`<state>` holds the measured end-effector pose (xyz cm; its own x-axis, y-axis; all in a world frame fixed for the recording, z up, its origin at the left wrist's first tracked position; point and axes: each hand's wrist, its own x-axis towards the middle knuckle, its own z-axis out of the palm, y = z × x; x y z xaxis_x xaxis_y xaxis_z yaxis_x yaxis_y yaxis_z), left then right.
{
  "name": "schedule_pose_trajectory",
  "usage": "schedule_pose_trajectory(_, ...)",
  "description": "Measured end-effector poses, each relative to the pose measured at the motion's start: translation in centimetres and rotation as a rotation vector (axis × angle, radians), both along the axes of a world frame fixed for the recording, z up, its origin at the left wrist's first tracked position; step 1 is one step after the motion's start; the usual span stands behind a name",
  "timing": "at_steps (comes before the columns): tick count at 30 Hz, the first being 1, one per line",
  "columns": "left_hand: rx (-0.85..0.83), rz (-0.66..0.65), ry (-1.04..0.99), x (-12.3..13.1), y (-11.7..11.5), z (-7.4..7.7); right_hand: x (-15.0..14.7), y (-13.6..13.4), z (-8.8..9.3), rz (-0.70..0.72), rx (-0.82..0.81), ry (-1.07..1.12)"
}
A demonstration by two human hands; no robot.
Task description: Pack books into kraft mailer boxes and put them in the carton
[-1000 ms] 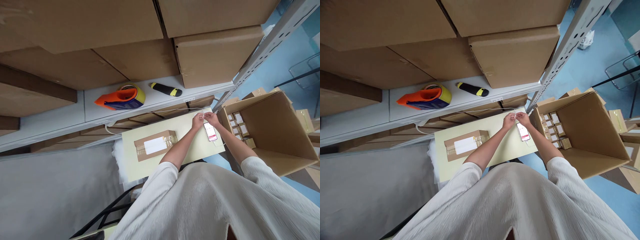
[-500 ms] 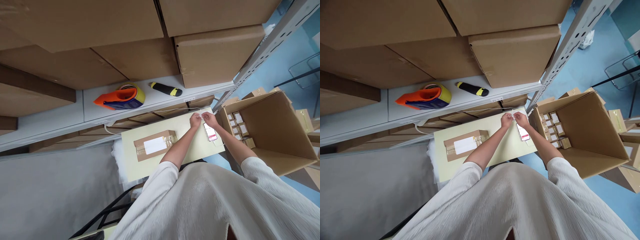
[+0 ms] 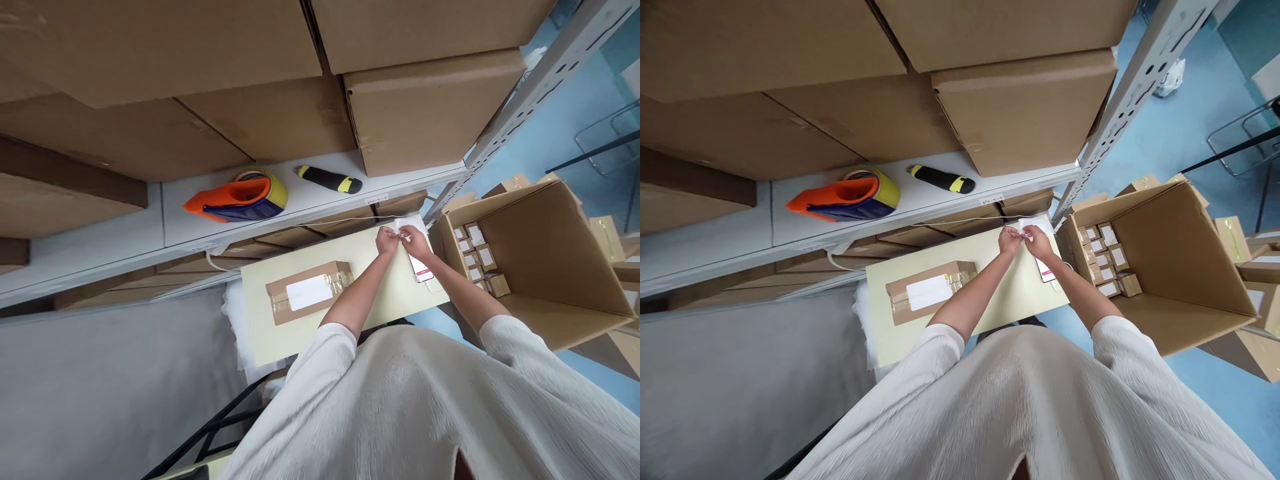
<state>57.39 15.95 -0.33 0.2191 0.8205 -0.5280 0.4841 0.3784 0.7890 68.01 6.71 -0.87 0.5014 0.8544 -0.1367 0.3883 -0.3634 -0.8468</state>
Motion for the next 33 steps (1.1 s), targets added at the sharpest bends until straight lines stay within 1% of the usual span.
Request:
schedule_pose_trajectory(3,-0.008,-0.013,-0.032,-0.1,0.2,-0.3,0.1,0.0,0.2,0.004,0.013,-0.005)
schedule_pose_trajectory(5,-0.022,-0.03,-0.077,-0.2,0.3,-0.4,0.2,0.0,0.2,-0.002,0.012,0.03)
schedule_pose_trajectory(11,-0.089,-0.1,-0.238,-0.7,0.7,-0.4,0.5,0.1,0.3,-0.081,0.0,0.099)
schedule_pose_trajectory(14,-0.12,-0.095,-0.274,-0.9,0.8,-0.4,0.6,0.1,0.4,-0.096,0.005,0.118)
schedule_pose_trajectory(17,-0.114,-0.086,-0.302,-1.0,0.7,-0.4,0.6,0.1,0.4,-0.105,0.005,0.145)
schedule_pose_trajectory(23,-0.033,-0.178,-0.284,-1.5,0.8,0.1,0.8,0.3,0.4,-0.15,-0.021,0.171)
schedule_pose_trajectory(28,0.044,-0.255,-0.23,-1.8,0.9,0.6,0.9,0.3,0.7,-0.108,-0.057,0.143)
schedule_pose_trajectory(30,0.062,-0.259,-0.227,-1.8,0.9,0.6,1.0,0.3,0.8,-0.093,-0.069,0.112)
schedule_pose_trajectory(33,0.046,-0.254,-0.229,-1.6,0.8,0.7,1.1,0.3,1.0,-0.053,-0.102,0.037)
